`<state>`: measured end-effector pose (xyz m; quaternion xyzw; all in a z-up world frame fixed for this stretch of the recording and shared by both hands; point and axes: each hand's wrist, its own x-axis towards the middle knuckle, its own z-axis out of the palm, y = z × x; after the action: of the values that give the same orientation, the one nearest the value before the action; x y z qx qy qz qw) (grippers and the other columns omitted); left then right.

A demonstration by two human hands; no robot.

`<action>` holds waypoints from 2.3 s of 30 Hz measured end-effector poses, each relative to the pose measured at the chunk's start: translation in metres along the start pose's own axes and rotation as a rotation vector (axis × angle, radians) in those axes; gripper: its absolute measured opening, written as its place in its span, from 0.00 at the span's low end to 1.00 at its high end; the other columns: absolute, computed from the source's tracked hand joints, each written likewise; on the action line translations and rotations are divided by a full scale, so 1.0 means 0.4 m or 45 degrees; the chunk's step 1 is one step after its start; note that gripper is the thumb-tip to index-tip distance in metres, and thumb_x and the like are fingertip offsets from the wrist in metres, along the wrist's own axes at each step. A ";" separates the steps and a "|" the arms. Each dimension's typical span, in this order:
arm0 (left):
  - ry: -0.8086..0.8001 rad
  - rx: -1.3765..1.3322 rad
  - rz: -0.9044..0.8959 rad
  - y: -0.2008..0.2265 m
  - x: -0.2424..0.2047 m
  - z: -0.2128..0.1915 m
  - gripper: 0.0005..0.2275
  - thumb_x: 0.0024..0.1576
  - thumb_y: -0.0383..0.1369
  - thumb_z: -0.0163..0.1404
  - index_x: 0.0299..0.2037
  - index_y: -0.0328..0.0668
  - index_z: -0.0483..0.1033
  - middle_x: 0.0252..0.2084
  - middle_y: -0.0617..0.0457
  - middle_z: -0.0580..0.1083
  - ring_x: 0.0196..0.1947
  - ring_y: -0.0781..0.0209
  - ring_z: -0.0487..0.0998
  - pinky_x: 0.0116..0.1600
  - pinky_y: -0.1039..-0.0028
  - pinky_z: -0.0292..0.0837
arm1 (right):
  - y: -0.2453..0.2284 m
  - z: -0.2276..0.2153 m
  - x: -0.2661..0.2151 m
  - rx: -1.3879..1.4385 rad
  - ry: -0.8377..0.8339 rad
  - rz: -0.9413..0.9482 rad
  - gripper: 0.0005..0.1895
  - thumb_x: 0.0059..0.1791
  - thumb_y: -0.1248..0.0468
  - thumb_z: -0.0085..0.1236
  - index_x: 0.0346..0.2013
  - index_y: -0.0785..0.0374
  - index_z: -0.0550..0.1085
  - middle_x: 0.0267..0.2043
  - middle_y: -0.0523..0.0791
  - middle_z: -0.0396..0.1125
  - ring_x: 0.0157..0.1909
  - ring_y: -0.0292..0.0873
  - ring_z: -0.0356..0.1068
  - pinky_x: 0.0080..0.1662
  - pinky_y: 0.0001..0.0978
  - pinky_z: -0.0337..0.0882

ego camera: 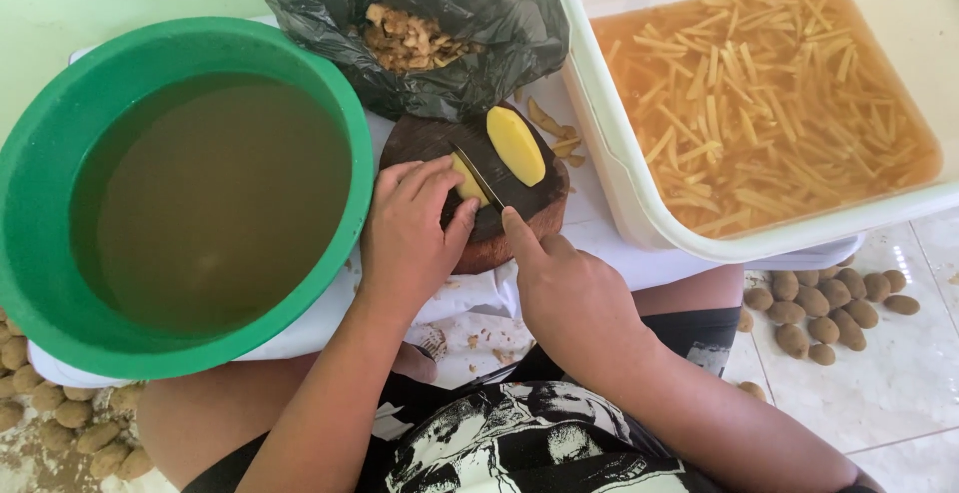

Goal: Cutting potato slices into thin strips and washing them in a tub of water.

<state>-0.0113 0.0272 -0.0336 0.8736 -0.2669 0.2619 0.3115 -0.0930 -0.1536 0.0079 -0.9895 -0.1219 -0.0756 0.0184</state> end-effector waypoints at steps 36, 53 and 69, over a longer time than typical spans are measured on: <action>0.074 -0.086 0.047 -0.005 0.006 0.006 0.09 0.59 0.34 0.59 0.41 0.37 0.76 0.42 0.45 0.79 0.52 0.52 0.81 0.62 0.61 0.69 | 0.020 -0.003 -0.015 -0.048 0.129 -0.018 0.26 0.50 0.66 0.51 0.64 0.55 0.71 0.20 0.43 0.68 0.15 0.39 0.71 0.21 0.29 0.73; 0.008 -0.110 -0.113 0.029 0.010 -0.016 0.14 0.49 0.26 0.60 0.46 0.35 0.77 0.54 0.46 0.77 0.52 0.46 0.73 0.58 0.61 0.71 | -0.004 -0.026 -0.017 0.143 0.031 0.019 0.31 0.45 0.64 0.56 0.65 0.61 0.68 0.28 0.46 0.68 0.16 0.50 0.69 0.19 0.42 0.70; 0.004 -0.103 -0.111 0.025 0.009 -0.012 0.14 0.49 0.26 0.61 0.45 0.35 0.77 0.53 0.46 0.77 0.52 0.46 0.73 0.57 0.61 0.71 | -0.002 -0.020 -0.019 0.089 0.047 -0.014 0.32 0.44 0.65 0.57 0.65 0.62 0.68 0.27 0.46 0.68 0.15 0.48 0.68 0.18 0.39 0.69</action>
<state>-0.0162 0.0228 -0.0240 0.8707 -0.2384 0.2384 0.3581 -0.1014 -0.1552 0.0148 -0.9860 -0.1295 -0.0896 0.0546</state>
